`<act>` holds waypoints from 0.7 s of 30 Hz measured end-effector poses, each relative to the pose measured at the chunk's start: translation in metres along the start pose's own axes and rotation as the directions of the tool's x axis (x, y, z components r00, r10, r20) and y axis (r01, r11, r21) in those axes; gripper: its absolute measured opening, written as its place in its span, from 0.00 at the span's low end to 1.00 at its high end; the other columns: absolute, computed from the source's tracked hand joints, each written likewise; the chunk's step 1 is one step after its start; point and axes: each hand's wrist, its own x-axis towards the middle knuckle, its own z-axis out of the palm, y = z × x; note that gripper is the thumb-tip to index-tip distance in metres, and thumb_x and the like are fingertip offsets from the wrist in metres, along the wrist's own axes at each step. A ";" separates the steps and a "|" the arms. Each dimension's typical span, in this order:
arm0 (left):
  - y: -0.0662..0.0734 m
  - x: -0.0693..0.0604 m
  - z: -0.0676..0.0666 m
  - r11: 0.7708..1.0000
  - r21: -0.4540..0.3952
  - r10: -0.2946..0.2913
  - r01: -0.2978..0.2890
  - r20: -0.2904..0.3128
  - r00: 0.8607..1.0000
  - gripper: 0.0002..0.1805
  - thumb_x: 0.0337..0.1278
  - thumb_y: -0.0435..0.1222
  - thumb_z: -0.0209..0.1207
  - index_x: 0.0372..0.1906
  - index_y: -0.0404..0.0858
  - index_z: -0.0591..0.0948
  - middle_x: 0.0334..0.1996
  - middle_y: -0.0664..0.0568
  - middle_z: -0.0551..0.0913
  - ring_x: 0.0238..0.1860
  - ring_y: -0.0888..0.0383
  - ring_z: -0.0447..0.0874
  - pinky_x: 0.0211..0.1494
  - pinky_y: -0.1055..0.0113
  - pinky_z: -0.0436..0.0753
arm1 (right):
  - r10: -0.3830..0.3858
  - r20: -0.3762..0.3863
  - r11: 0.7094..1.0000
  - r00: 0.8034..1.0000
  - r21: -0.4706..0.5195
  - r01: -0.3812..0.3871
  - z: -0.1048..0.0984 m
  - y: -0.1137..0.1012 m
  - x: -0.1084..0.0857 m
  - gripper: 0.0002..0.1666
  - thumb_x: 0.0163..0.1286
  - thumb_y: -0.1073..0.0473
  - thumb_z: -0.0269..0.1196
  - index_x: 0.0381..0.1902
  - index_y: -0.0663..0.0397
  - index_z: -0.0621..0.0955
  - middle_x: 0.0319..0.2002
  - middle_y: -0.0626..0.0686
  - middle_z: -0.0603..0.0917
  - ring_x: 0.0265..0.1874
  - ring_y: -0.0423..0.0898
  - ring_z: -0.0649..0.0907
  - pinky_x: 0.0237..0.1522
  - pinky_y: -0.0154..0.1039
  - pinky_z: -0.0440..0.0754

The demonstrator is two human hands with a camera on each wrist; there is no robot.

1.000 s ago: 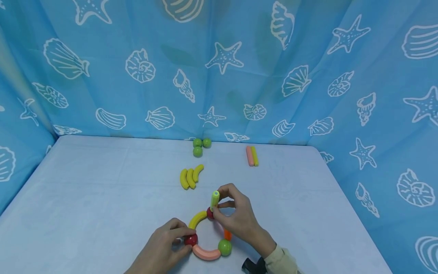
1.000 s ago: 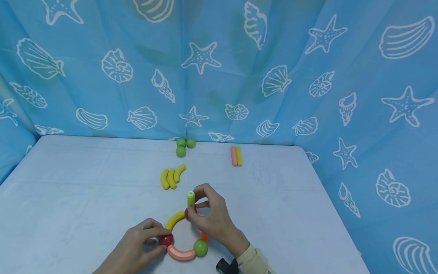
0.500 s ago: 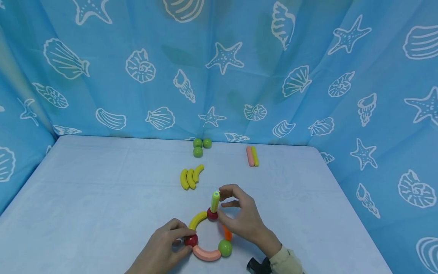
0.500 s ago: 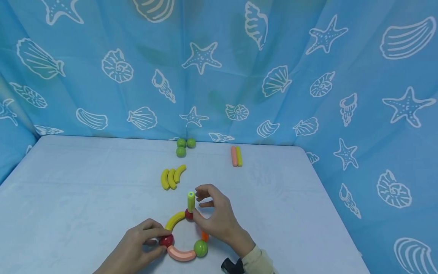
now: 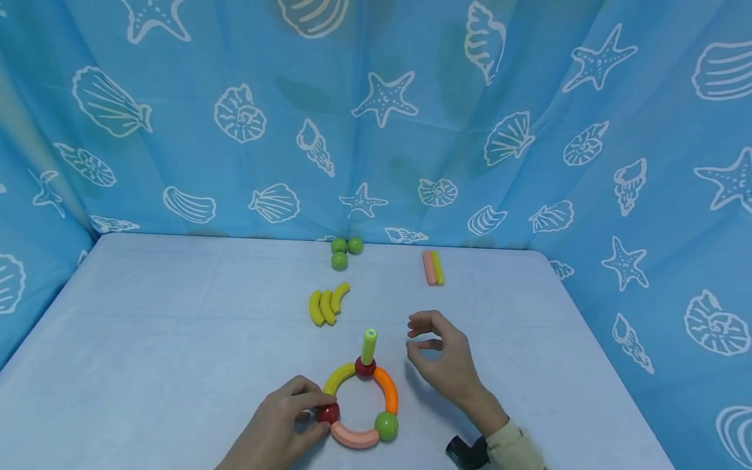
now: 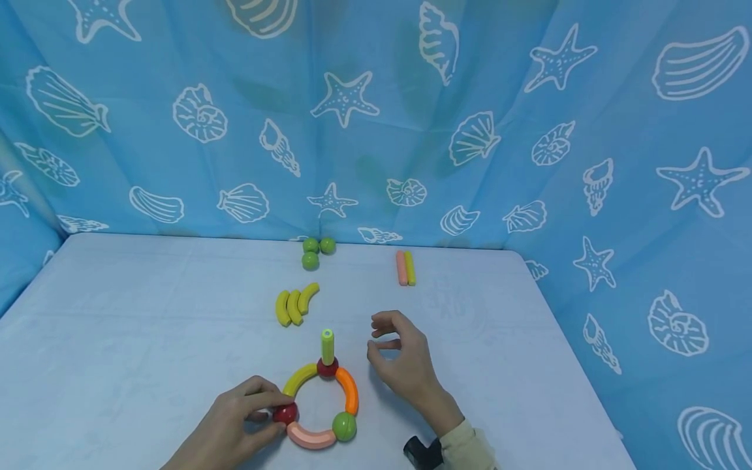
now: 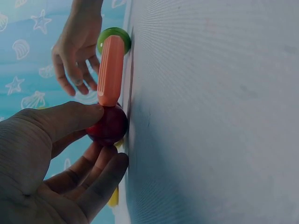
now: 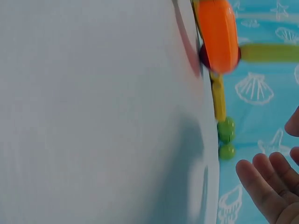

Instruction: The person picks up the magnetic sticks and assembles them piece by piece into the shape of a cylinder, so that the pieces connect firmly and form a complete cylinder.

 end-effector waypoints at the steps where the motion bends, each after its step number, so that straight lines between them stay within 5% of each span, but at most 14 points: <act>1: 0.000 0.000 0.000 1.000 0.001 0.001 -0.001 -0.001 1.000 0.14 0.50 0.39 0.74 0.44 0.49 0.89 0.37 0.64 0.75 0.33 0.65 0.73 0.38 0.68 0.80 | 0.003 -0.018 1.000 1.000 0.001 -0.003 -0.002 0.003 0.001 0.25 0.59 0.74 0.69 0.53 0.51 0.78 0.46 0.55 0.83 0.41 0.48 0.85 0.38 0.38 0.86; 12: 0.000 0.001 0.000 1.000 -0.008 -0.014 0.014 0.011 1.000 0.14 0.50 0.39 0.74 0.45 0.49 0.89 0.36 0.63 0.75 0.33 0.64 0.73 0.39 0.67 0.80 | 0.169 -0.141 0.974 0.975 -0.126 -0.187 -0.028 0.034 0.017 0.15 0.64 0.68 0.66 0.48 0.54 0.80 0.43 0.55 0.85 0.40 0.43 0.84 0.36 0.37 0.85; 21: 0.001 0.000 0.000 1.000 0.005 -0.016 0.016 0.011 1.000 0.14 0.50 0.39 0.74 0.45 0.49 0.89 0.36 0.64 0.75 0.33 0.64 0.73 0.39 0.67 0.81 | 0.295 -0.124 0.928 0.947 -0.198 -0.315 -0.041 0.051 0.029 0.14 0.67 0.63 0.65 0.49 0.59 0.80 0.44 0.54 0.85 0.41 0.46 0.84 0.38 0.35 0.83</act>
